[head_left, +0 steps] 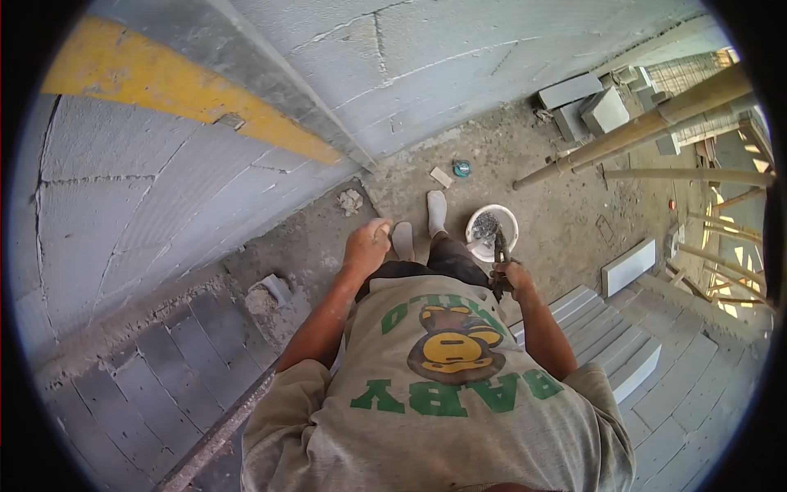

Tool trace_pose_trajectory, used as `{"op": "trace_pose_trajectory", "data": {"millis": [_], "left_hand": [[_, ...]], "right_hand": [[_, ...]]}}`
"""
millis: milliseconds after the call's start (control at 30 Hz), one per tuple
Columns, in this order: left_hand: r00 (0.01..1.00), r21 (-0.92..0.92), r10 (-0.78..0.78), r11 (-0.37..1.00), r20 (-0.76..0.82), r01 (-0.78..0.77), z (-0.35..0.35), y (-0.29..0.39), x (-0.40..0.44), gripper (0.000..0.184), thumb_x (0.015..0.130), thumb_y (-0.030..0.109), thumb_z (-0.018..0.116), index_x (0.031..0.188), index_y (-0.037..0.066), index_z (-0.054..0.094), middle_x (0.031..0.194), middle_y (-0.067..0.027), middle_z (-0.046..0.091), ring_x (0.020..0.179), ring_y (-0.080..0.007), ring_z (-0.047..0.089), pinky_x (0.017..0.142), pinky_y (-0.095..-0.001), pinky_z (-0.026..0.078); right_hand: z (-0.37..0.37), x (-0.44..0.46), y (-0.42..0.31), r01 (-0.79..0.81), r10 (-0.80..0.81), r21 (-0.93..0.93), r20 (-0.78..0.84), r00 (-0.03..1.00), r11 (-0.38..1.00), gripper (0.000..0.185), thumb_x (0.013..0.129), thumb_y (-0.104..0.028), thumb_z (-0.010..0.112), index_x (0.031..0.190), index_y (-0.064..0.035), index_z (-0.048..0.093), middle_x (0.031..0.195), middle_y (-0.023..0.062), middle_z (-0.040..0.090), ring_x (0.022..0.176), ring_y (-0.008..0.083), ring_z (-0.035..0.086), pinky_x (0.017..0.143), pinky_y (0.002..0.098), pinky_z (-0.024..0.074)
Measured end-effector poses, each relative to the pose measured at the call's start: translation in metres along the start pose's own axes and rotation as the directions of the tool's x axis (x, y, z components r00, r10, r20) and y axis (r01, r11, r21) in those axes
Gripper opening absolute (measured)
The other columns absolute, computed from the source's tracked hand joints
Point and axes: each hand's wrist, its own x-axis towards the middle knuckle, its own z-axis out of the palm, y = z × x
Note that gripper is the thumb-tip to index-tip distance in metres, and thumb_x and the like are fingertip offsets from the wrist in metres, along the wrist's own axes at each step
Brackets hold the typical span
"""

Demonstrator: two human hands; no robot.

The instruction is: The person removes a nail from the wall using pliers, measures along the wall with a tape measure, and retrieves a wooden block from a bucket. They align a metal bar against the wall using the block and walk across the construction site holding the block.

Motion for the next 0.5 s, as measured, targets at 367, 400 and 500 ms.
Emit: {"op": "trace_pose_trajectory", "data": {"millis": [367, 400, 500], "left_hand": [[0.998, 0.366, -0.046, 0.930, 0.044, 0.026, 0.010, -0.021, 0.003, 0.056, 0.096, 0.045, 0.038, 0.090, -0.001, 0.069, 0.078, -0.0194, 0.066, 0.076, -0.0289, 0.063, 0.074, -0.0382, 0.045], [0.992, 0.430, -0.089, 0.902, 0.084, 0.045, 0.015, -0.022, 0.001, 0.059, 0.096, 0.047, 0.036, 0.088, -0.002, 0.069, 0.079, -0.0201, 0.066, 0.077, -0.0290, 0.063, 0.075, -0.0381, 0.045], [0.979, 0.512, -0.089, 0.859, 0.181, -0.016, 0.048, -0.042, -0.006, 0.066, 0.096, 0.050, 0.034, 0.078, -0.002, 0.070, 0.070, -0.0173, 0.065, 0.073, -0.0273, 0.063, 0.073, -0.0383, 0.046]], "right_hand": [[-0.027, 0.125, 0.162, -0.056, 0.037, -0.302, -0.070, 0.997, 0.952, 0.023, 0.078, -0.012, 0.064, 0.092, 0.0070, 0.061, 0.078, 0.0150, 0.063, 0.067, 0.0242, 0.062, 0.058, 0.0409, 0.0507], [-0.026, 0.133, 0.166, -0.030, 0.004, -0.414, -0.064, 0.998, 0.910, 0.023, 0.080, -0.014, 0.062, 0.093, 0.0054, 0.062, 0.081, 0.0149, 0.064, 0.070, 0.0249, 0.063, 0.062, 0.0410, 0.0512], [-0.028, 0.159, 0.176, 0.062, -0.081, -0.681, 0.004, 0.997, 0.729, 0.026, 0.085, -0.021, 0.056, 0.096, -0.0004, 0.067, 0.088, 0.0143, 0.068, 0.079, 0.0271, 0.067, 0.072, 0.0408, 0.0523]]}}
